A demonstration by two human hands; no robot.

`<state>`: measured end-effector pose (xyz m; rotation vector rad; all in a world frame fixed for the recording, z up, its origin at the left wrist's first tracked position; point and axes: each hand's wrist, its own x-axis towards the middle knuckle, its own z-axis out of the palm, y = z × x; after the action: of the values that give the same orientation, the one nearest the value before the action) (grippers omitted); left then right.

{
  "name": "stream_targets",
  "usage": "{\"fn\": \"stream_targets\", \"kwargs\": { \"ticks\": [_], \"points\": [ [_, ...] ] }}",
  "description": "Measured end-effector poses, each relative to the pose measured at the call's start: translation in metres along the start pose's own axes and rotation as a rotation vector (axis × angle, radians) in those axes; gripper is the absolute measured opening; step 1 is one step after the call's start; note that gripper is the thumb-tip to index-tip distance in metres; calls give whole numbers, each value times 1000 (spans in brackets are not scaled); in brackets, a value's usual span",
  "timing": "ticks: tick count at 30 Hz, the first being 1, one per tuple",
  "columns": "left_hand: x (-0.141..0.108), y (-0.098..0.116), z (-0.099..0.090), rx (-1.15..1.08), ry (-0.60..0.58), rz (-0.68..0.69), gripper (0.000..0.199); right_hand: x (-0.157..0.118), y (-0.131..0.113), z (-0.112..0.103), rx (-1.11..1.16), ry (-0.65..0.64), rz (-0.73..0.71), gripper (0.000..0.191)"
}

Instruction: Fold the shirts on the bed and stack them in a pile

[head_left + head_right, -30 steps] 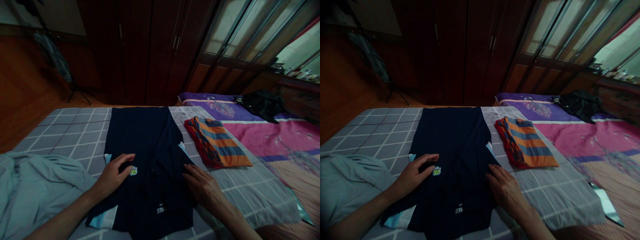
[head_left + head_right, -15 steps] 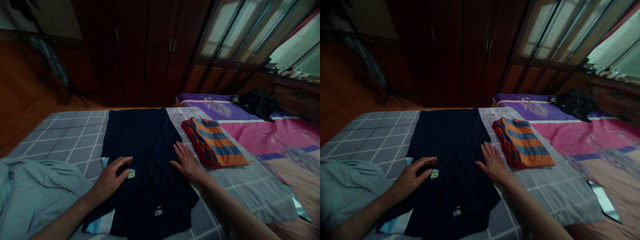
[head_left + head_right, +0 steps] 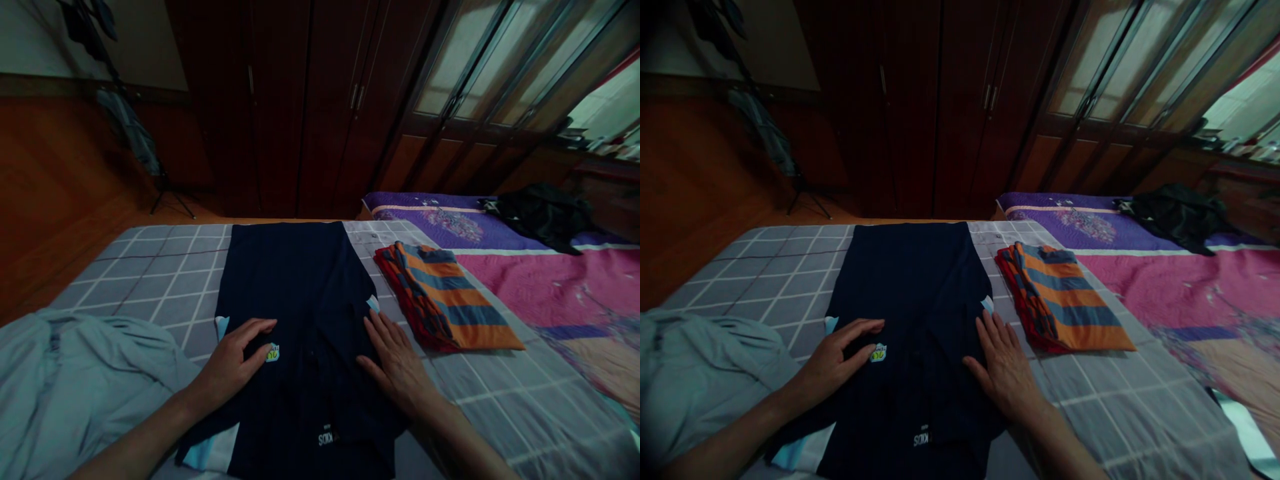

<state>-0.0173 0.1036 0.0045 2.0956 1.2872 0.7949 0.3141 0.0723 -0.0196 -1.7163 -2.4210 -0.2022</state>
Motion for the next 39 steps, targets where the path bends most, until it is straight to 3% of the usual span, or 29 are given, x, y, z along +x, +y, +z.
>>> {"fn": "stream_targets", "kwargs": {
  "ticks": [3, 6, 9, 11, 16, 23, 30, 34, 39],
  "points": [
    [-6, 14, -7, 46, -14, 66, 29, -7, 0, -16, 72, 21, 25, 54],
    [-20, 35, -18, 114, -111, 250, 23, -28, 6, -37, 150, 28, -81, 46],
    [-41, 49, -28, 264, -242, 388, 23, -56, 16, -49, 137, -28, -228, 58],
    [-57, 51, -31, 389, -272, 423, 32, -70, 25, -47, 85, -48, -317, 68],
    [-89, 32, -29, 629, -198, 521, 53, -76, 36, -30, -58, -45, -403, 63],
    [-116, 12, -15, 871, -35, 451, 47, -57, 31, -31, -152, 58, -542, 50],
    [-117, -3, -17, 889, -39, 599, 41, -57, 33, -23, -101, 68, -520, 48],
    [-111, 7, -14, 888, 21, 509, 52, -59, 35, -20, -54, 92, -496, 53],
    [-100, 24, -15, 904, -69, 561, 49, -49, 28, -22, 26, 71, -420, 49]
  ]
}}
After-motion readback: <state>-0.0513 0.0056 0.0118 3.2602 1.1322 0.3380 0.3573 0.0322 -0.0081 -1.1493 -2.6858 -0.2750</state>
